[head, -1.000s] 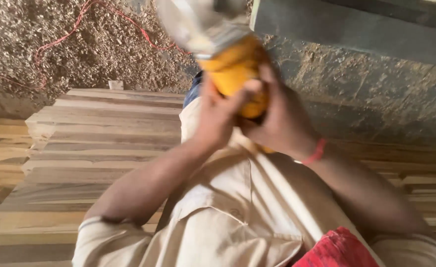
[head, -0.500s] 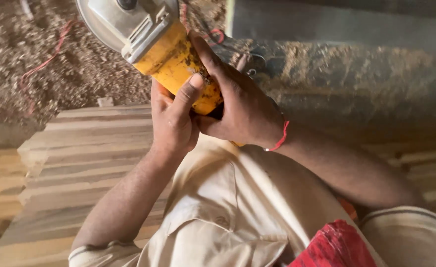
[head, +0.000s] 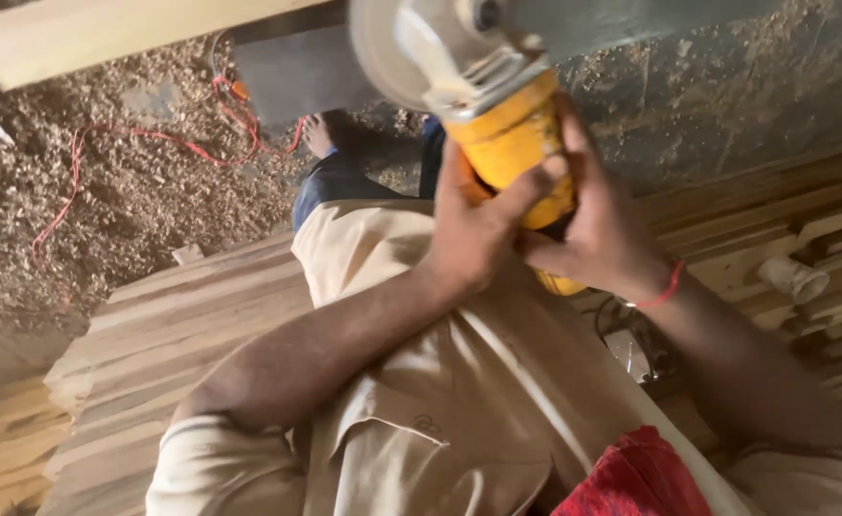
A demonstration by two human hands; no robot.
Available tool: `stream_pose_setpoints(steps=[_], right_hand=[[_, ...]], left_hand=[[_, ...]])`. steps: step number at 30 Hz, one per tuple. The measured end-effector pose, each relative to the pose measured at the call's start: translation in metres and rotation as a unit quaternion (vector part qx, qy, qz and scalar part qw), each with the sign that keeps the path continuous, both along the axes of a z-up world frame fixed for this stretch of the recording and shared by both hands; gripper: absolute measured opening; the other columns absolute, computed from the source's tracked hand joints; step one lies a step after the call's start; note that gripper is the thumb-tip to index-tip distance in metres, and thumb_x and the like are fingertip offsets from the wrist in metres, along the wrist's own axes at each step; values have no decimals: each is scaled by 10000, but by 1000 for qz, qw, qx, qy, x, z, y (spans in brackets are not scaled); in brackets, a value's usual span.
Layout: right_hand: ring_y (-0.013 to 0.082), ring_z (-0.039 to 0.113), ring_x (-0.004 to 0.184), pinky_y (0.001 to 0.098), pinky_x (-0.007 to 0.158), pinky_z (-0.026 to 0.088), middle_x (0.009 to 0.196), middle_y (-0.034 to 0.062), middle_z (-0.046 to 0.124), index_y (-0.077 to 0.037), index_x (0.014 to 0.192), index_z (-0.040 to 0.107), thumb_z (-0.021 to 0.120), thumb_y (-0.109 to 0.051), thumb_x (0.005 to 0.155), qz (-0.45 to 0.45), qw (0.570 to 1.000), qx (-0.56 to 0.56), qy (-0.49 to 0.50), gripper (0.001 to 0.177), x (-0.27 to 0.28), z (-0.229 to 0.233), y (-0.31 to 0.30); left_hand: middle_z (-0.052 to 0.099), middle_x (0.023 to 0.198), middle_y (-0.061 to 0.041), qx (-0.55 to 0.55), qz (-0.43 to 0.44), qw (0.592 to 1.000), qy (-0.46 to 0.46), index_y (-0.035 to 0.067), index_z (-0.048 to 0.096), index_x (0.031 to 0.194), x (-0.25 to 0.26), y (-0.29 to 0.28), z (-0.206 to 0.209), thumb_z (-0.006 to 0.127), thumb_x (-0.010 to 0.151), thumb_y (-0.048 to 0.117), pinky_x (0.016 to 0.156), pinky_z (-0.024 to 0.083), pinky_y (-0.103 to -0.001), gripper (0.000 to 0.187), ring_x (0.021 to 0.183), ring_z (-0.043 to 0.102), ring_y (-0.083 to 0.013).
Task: The person uses a handheld angle grinder with a sanding disc to smooth the surfaces of wooden planks. They hold the planks with one hand and operate the grinder with the other, moving the tool along the length of the wood. The person repeatedly flips the planks to sand different sides and edges.
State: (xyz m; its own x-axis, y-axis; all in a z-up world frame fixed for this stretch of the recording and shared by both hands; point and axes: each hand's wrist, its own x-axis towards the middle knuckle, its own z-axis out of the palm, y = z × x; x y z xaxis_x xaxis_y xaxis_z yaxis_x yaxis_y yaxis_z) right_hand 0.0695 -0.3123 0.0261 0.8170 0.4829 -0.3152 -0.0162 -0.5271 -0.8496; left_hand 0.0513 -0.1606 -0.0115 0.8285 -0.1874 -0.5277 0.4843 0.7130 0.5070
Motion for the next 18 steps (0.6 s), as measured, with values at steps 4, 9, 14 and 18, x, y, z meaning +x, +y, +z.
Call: stream_pose_setpoints(steps=[4,9,14,18], right_hand=[[324,390,1534,471,1290,390,1674,226,322,-20,1673,73,852,-159,796,-27,998,-7,-57,1181,9,-7,-84],[315,397,1532,463,1272,388,1661,225,336,4,1679,79,865,-177,822,-101,994,-29,-31,1177,18,-7,-188],[310,381,1553,477,1293,386,1643,224,327,11,1689,97,870,-177,818,-150,987,-45,-23,1179,34,-17,-292],[259,456,1477,430,1252,461,1582,174,402,-45,1664,198,884,-165,822,-164,982,-56,-75,1093,51,-26,-369]], left_hand=[[648,1251,-170,-2,-33,999,-26,6,403,1423,21,-85,-9,798,918,128,1012,618,-402,653,1135,687,-255],[642,1242,-161,-15,-81,997,3,-6,393,1406,48,-194,-14,798,910,150,974,615,-391,659,1131,673,-241],[642,1229,-175,17,-145,989,7,-37,399,1380,80,-301,-21,807,887,198,962,623,-383,681,1116,685,-251],[650,1220,-191,62,-209,976,-14,-37,414,1363,102,-389,-35,812,862,254,941,643,-374,702,1088,711,-264]])
